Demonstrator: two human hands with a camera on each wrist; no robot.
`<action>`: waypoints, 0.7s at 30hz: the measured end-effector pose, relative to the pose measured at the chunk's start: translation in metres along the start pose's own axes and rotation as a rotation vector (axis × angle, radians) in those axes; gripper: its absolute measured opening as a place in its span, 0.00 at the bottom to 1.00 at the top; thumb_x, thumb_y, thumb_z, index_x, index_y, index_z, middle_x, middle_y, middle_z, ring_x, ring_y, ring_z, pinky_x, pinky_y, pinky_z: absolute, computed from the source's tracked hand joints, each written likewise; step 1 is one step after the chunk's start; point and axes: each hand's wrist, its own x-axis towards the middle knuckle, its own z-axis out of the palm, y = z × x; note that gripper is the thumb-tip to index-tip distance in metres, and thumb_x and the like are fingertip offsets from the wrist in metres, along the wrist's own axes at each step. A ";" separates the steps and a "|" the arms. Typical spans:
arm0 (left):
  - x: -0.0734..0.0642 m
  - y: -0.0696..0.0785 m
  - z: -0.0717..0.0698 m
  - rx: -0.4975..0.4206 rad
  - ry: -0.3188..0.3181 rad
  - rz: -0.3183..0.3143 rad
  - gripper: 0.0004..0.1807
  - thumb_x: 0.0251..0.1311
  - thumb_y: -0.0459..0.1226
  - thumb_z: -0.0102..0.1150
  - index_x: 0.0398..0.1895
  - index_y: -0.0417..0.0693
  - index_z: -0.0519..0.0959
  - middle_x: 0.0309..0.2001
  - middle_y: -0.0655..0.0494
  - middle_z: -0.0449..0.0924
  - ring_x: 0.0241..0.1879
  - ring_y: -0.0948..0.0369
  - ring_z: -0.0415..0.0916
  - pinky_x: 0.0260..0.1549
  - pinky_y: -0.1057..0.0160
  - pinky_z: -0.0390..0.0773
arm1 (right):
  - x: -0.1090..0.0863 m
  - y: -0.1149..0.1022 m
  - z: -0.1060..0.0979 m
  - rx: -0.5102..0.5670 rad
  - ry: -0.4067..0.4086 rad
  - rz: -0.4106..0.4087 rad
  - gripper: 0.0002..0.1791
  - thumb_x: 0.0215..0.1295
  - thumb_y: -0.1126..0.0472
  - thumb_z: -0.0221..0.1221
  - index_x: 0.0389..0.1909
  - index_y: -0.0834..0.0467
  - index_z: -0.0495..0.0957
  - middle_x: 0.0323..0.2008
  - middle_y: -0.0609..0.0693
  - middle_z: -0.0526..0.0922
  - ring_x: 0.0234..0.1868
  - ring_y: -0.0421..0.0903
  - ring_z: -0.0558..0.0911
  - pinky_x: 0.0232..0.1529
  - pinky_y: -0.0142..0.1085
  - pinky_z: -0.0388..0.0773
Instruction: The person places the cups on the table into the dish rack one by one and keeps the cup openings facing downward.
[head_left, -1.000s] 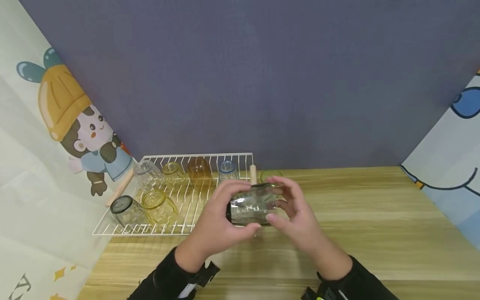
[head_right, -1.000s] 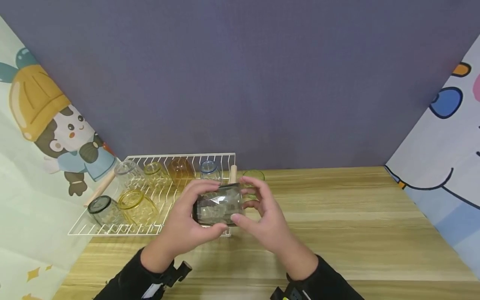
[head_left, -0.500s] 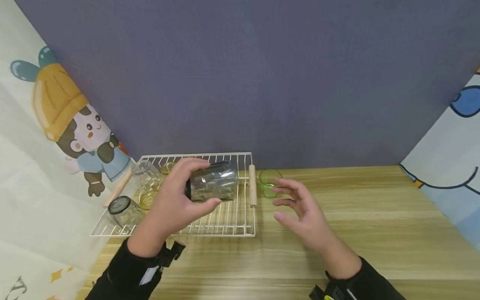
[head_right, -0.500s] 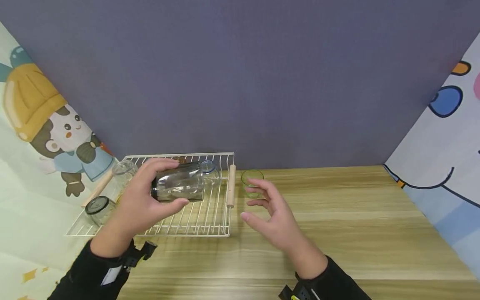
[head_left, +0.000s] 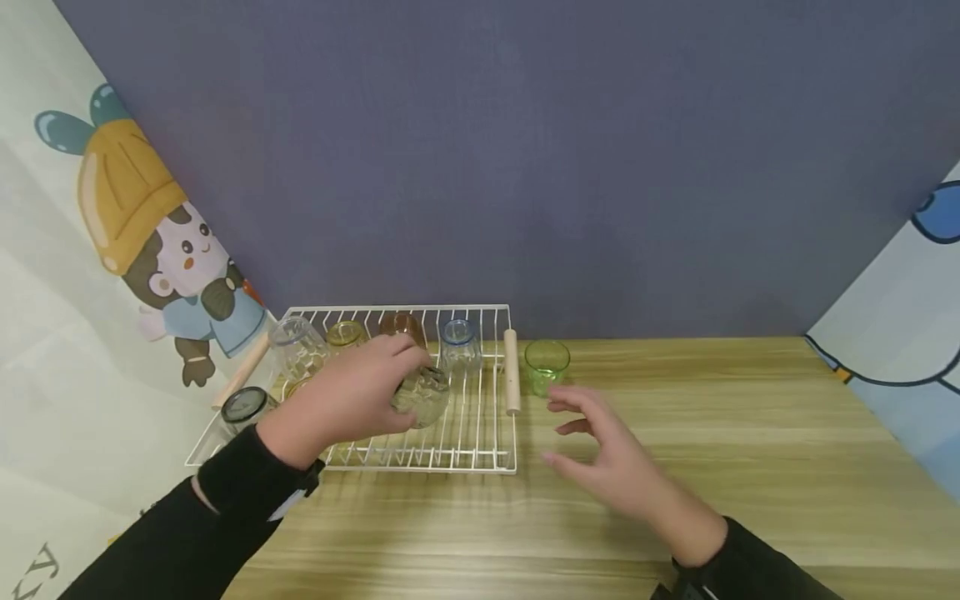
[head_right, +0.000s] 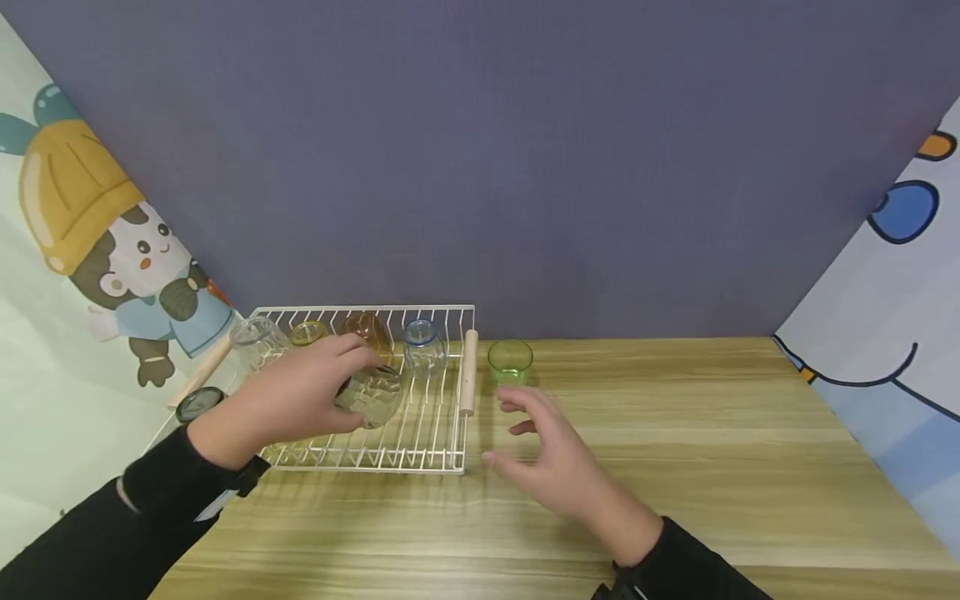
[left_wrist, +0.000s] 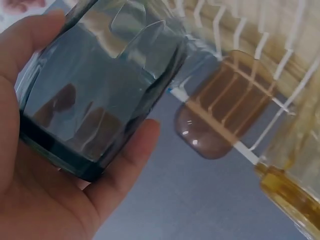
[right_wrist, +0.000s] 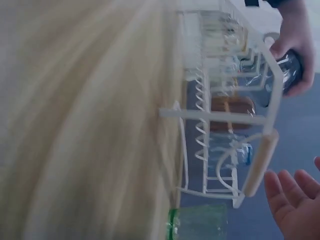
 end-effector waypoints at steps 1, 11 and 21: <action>0.001 -0.001 0.002 0.021 -0.024 0.004 0.36 0.47 0.51 0.71 0.61 0.53 0.73 0.51 0.58 0.73 0.47 0.60 0.72 0.38 0.61 0.78 | -0.002 0.001 0.001 -0.031 -0.012 0.001 0.40 0.55 0.64 0.70 0.69 0.52 0.63 0.65 0.49 0.66 0.60 0.50 0.71 0.51 0.43 0.81; 0.007 -0.014 0.017 0.114 -0.181 0.016 0.37 0.45 0.55 0.72 0.58 0.49 0.75 0.47 0.54 0.75 0.44 0.54 0.75 0.41 0.54 0.81 | -0.001 0.011 0.005 -0.303 -0.032 0.034 0.38 0.54 0.57 0.71 0.66 0.53 0.66 0.64 0.47 0.69 0.62 0.44 0.70 0.53 0.43 0.79; 0.008 -0.023 0.029 0.130 -0.266 -0.026 0.42 0.44 0.51 0.74 0.64 0.47 0.72 0.56 0.48 0.75 0.51 0.48 0.75 0.45 0.49 0.81 | 0.020 0.025 -0.006 -0.481 -0.038 0.090 0.38 0.56 0.50 0.68 0.66 0.58 0.66 0.65 0.53 0.69 0.62 0.51 0.71 0.60 0.51 0.73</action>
